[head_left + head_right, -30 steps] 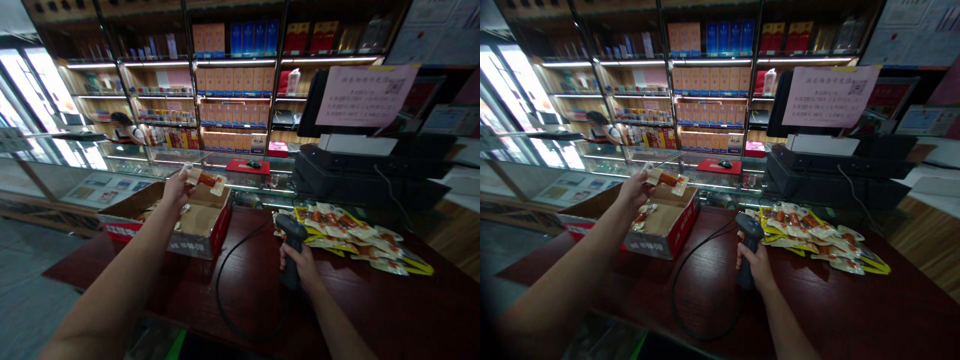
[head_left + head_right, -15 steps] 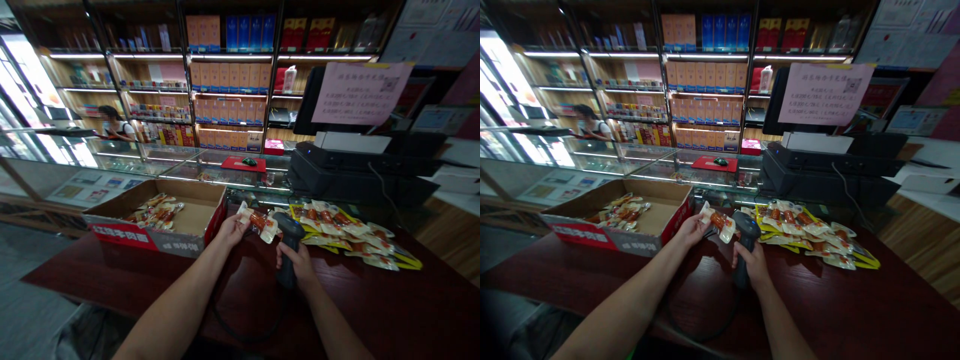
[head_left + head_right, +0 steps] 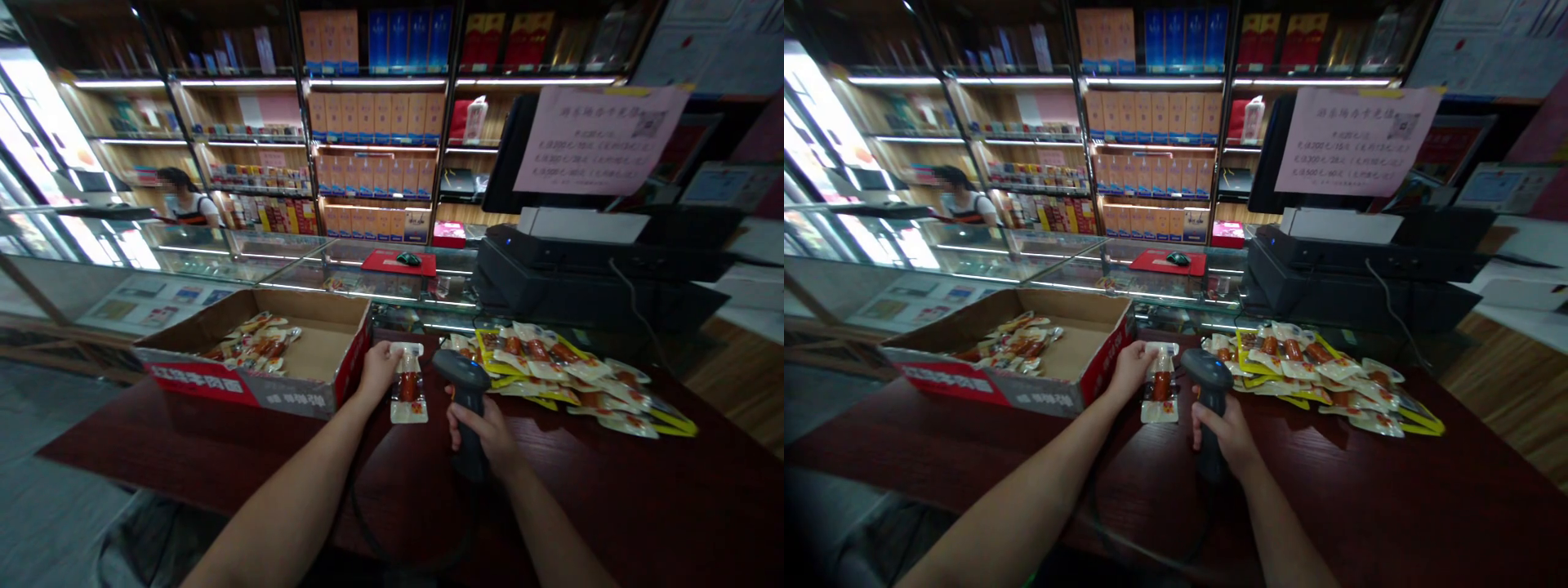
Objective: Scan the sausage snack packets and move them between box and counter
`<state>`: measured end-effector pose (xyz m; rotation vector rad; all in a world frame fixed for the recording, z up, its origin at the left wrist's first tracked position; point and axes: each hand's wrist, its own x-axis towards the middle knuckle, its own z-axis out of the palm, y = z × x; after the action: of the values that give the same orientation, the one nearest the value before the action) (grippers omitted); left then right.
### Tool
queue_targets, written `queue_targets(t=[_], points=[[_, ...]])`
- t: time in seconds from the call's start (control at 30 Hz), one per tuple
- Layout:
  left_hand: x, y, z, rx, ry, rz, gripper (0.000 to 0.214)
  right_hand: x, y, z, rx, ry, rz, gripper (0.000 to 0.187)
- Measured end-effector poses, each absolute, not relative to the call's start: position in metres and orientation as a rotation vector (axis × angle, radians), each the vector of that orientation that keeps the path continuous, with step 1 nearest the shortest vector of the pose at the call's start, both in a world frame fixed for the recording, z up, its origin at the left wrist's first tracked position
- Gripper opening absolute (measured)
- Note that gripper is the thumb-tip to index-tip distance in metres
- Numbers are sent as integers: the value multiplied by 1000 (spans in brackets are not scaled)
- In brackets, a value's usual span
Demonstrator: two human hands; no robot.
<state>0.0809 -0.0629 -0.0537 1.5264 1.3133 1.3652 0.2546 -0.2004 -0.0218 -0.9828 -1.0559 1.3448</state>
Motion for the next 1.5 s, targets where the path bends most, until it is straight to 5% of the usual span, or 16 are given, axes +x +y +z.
queue_targets(t=[1.07,1.5], points=[[83,-67,-51,1337,1248,1450,20,255,-192,-34,-944,-1021,1359,43],[170,-57,-6,881,838,1128,25,301,-215,17,-985,-808,1109,36]])
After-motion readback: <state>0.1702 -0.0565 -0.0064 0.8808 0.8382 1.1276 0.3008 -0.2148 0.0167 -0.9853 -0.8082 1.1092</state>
